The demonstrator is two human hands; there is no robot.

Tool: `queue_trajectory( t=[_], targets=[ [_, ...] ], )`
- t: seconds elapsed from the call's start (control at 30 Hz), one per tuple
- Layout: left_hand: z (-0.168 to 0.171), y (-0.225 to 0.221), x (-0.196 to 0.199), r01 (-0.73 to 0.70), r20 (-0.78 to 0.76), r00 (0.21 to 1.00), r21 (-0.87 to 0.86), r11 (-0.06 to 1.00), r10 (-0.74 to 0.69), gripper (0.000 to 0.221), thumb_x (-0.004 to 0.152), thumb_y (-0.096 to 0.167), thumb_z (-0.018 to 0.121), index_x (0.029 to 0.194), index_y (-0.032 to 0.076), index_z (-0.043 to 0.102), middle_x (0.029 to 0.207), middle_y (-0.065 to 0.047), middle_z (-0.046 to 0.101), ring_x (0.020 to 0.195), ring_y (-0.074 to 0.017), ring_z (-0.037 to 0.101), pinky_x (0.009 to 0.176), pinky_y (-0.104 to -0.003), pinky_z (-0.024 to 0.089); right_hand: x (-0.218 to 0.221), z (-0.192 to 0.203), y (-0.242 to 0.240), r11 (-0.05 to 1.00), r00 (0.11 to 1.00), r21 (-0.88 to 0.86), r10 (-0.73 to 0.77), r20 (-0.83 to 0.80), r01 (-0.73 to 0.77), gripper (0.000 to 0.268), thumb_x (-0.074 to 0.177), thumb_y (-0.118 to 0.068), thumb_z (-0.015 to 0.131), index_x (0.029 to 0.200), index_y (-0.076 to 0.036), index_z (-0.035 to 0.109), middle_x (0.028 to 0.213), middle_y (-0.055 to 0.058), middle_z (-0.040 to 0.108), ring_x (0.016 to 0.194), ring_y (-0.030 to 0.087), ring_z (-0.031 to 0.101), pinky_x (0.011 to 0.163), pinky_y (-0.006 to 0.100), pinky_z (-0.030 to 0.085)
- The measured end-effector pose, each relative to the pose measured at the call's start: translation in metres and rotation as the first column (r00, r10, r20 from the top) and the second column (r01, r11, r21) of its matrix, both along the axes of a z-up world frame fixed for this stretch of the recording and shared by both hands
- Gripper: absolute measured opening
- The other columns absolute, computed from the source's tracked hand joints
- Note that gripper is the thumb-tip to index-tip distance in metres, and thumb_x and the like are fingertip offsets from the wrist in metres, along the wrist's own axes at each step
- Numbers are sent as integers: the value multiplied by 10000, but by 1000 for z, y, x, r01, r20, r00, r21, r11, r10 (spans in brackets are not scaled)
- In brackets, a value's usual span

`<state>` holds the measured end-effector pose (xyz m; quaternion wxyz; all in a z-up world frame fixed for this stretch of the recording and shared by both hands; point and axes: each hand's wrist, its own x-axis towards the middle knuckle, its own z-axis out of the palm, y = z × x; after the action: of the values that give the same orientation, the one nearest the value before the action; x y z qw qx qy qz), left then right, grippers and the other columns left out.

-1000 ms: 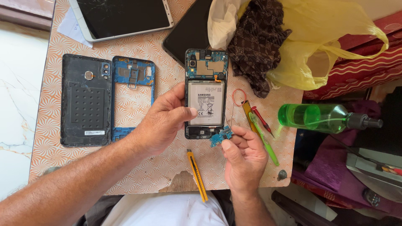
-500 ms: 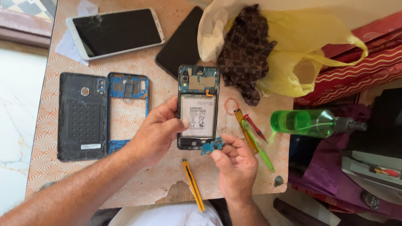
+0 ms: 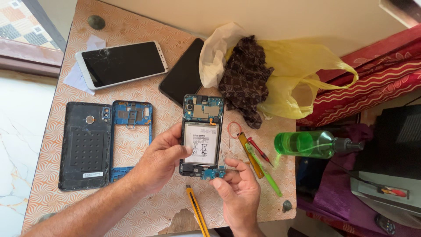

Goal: The person uses a yellow plastic pry tool to carefully lift and remove adhesive strips and a small blue plastic piece from the interior of a disassembled smartphone. The phone's battery and internal components are visible as the person works around the edges of the device.

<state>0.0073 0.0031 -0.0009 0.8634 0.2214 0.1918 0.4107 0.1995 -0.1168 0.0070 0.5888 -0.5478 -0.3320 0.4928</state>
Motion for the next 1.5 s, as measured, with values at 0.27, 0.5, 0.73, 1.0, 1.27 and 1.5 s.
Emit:
queue_trajectory(
  t=[0.27, 0.5, 0.73, 1.0, 1.27, 1.5],
  targets=[
    [1, 0, -1, 7, -30, 1000, 18, 1000, -6, 534, 842, -24, 525, 1373, -10, 568, 1181, -98, 711, 1076, -143, 663, 983, -330, 512, 0, -4, -3, 1000, 1000, -14, 19, 1, -19, 518, 822, 74, 755, 1288, 81, 528, 917, 148, 752, 840, 170, 719, 815, 298, 563],
    [1, 0, -1, 28, -39, 999, 8, 1000, -28, 533, 830, -12, 536, 1361, -11, 578, 1167, -96, 718, 1061, -146, 667, 971, -332, 519, 3, -13, -9, 997, 991, -74, 4, 130, 6, 527, 794, 57, 775, 1267, 69, 542, 881, 128, 747, 782, 143, 711, 724, 257, 561],
    [0, 0, -1, 31, -41, 999, 8, 999, -30, 534, 826, -13, 532, 1358, -17, 580, 1154, -100, 718, 1054, -152, 669, 965, -333, 522, 3, -14, -11, 998, 987, -68, -4, 161, 16, 526, 784, 63, 778, 1259, 66, 553, 872, 122, 741, 774, 133, 706, 731, 255, 568],
    [-1, 1, 0, 17, -23, 1000, 16, 1000, -16, 525, 832, -23, 530, 1354, -19, 585, 1160, -106, 715, 1050, -153, 672, 960, -330, 525, 1, -11, -9, 998, 986, -67, -2, 166, 13, 514, 783, 58, 774, 1248, 64, 555, 876, 118, 747, 775, 131, 710, 737, 258, 575],
    [-3, 0, -1, 13, -22, 1000, 54, 998, -12, 556, 819, -70, 512, 1370, -20, 570, 1211, -110, 706, 1105, -162, 665, 992, -324, 514, -2, -4, -7, 998, 990, 24, 54, 128, -57, 482, 862, 68, 765, 1288, 75, 542, 939, 112, 735, 831, 115, 679, 760, 244, 548],
    [-2, -1, -1, -4, -22, 1000, 85, 996, 6, 526, 844, -78, 526, 1366, -23, 567, 1215, -109, 702, 1111, -163, 661, 1006, -328, 511, -4, 1, -3, 997, 987, 29, 61, 151, -66, 467, 864, 58, 761, 1276, 70, 540, 973, 128, 751, 863, 120, 701, 785, 250, 565]
  ],
)
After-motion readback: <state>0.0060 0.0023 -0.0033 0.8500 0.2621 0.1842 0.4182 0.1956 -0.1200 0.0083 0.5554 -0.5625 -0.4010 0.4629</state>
